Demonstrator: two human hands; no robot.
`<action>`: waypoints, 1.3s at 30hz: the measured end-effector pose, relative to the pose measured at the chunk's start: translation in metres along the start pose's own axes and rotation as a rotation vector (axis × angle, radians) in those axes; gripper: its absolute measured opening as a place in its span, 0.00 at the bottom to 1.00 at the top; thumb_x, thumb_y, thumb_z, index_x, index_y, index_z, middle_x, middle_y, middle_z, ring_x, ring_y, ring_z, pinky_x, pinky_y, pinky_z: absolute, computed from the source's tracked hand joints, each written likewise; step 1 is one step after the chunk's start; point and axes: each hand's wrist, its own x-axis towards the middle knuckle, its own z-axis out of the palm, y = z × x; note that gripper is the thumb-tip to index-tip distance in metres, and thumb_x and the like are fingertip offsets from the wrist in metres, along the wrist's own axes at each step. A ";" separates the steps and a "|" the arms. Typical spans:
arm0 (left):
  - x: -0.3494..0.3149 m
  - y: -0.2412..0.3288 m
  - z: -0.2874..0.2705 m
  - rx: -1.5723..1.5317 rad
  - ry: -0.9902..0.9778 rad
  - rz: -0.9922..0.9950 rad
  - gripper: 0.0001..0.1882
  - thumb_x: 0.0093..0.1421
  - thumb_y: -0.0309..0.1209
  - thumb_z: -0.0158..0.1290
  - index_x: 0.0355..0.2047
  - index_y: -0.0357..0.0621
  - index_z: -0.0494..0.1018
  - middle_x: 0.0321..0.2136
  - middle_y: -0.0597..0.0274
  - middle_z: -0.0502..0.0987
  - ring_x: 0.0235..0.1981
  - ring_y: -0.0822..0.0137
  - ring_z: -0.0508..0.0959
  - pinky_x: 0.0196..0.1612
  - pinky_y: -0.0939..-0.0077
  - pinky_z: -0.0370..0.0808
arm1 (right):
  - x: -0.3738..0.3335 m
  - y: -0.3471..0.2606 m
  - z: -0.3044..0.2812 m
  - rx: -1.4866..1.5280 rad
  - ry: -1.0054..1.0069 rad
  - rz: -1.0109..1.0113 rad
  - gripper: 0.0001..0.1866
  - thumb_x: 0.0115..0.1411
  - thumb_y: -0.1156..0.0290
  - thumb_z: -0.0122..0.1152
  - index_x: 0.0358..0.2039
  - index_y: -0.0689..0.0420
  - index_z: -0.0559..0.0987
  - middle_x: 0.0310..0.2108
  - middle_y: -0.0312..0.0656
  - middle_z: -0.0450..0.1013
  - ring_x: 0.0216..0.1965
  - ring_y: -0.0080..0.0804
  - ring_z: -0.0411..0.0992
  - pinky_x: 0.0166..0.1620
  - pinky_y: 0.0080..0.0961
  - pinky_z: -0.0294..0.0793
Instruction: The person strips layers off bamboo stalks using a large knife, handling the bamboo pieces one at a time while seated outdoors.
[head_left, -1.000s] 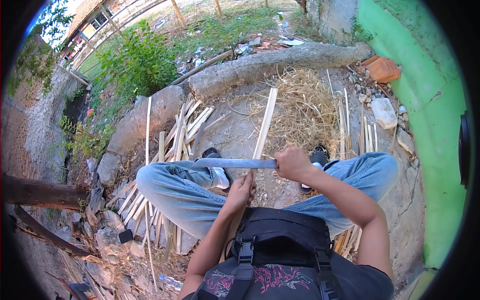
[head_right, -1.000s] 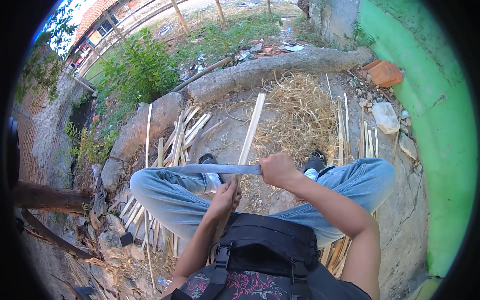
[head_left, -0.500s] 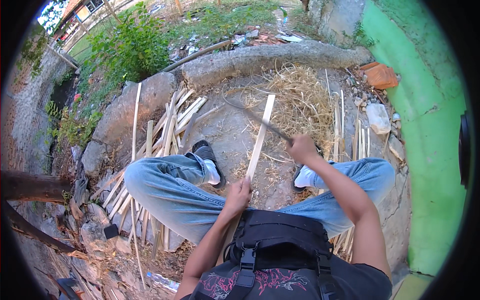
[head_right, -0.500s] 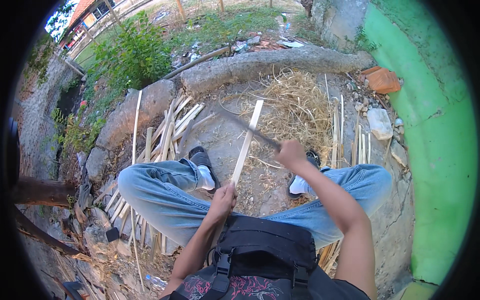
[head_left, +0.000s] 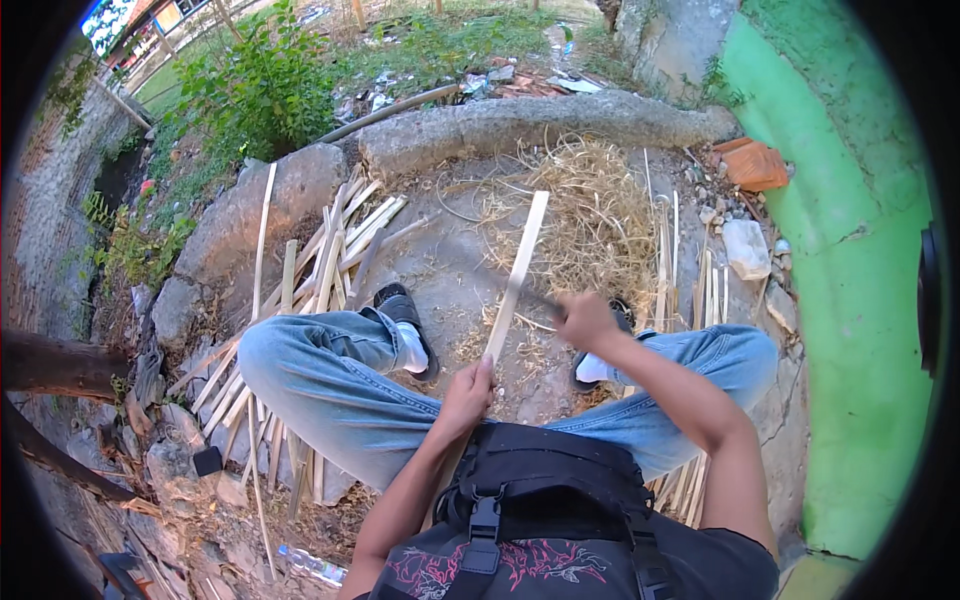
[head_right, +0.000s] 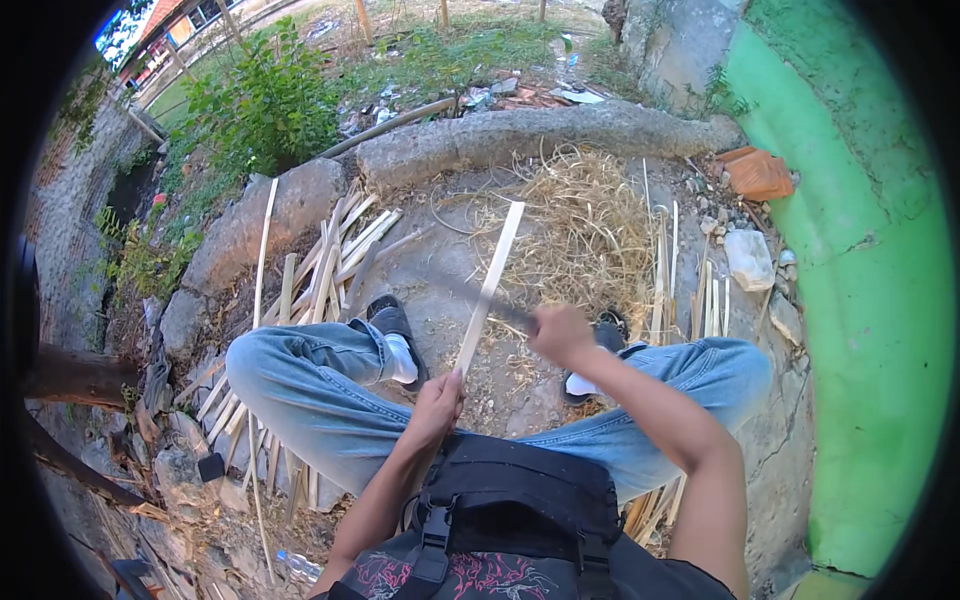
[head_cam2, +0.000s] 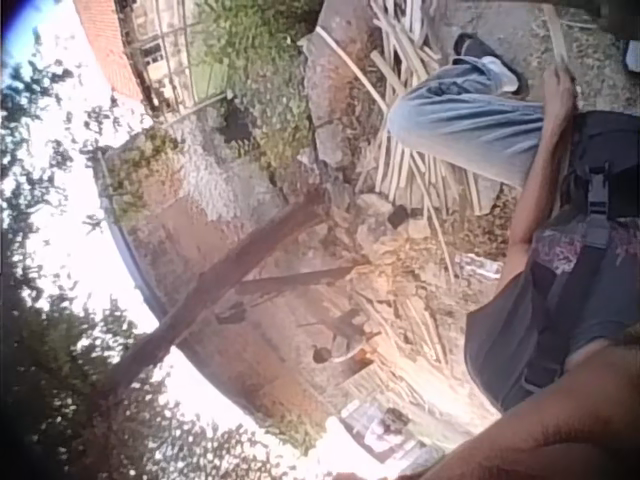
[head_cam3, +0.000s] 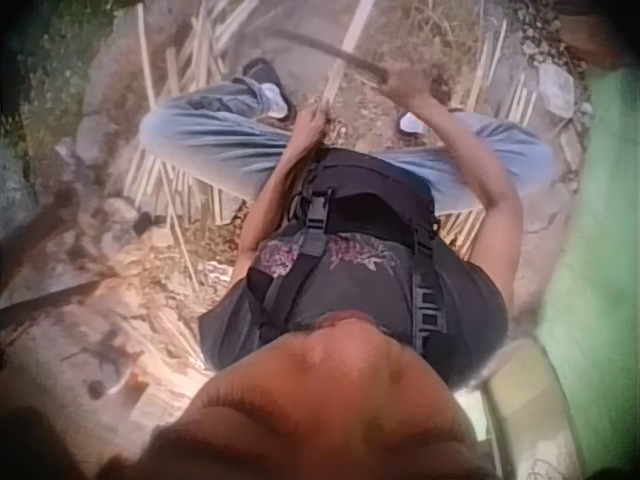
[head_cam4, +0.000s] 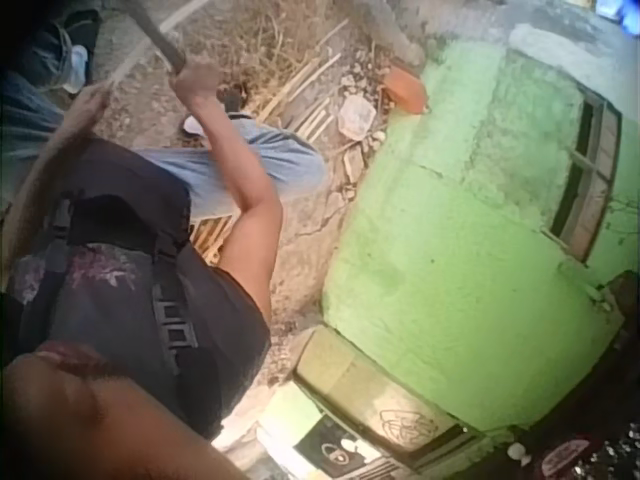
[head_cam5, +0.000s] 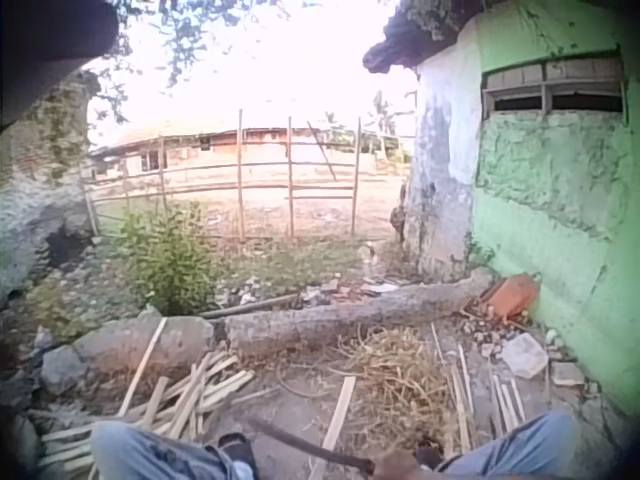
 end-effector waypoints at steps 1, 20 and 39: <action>0.001 -0.003 -0.001 0.050 0.028 0.036 0.23 0.67 0.44 0.38 0.22 0.39 0.67 0.11 0.68 0.64 0.11 0.76 0.63 0.15 0.77 0.60 | -0.013 -0.009 0.000 -0.071 -0.118 -0.173 0.11 0.46 0.63 0.58 0.21 0.58 0.79 0.18 0.51 0.74 0.23 0.49 0.75 0.31 0.41 0.76; 0.007 -0.011 0.000 0.287 0.106 0.124 0.25 0.67 0.41 0.39 0.23 0.31 0.71 0.12 0.51 0.69 0.15 0.62 0.71 0.22 0.64 0.67 | 0.011 0.016 0.006 -0.078 -0.076 -0.226 0.10 0.48 0.63 0.58 0.22 0.55 0.80 0.18 0.50 0.74 0.22 0.47 0.74 0.31 0.39 0.76; 0.009 -0.018 0.002 0.322 0.122 0.279 0.22 0.67 0.42 0.40 0.22 0.37 0.68 0.12 0.67 0.64 0.14 0.76 0.63 0.18 0.76 0.61 | 0.035 0.036 0.017 0.023 -0.081 0.139 0.16 0.49 0.61 0.56 0.25 0.63 0.80 0.24 0.56 0.75 0.29 0.53 0.75 0.35 0.41 0.75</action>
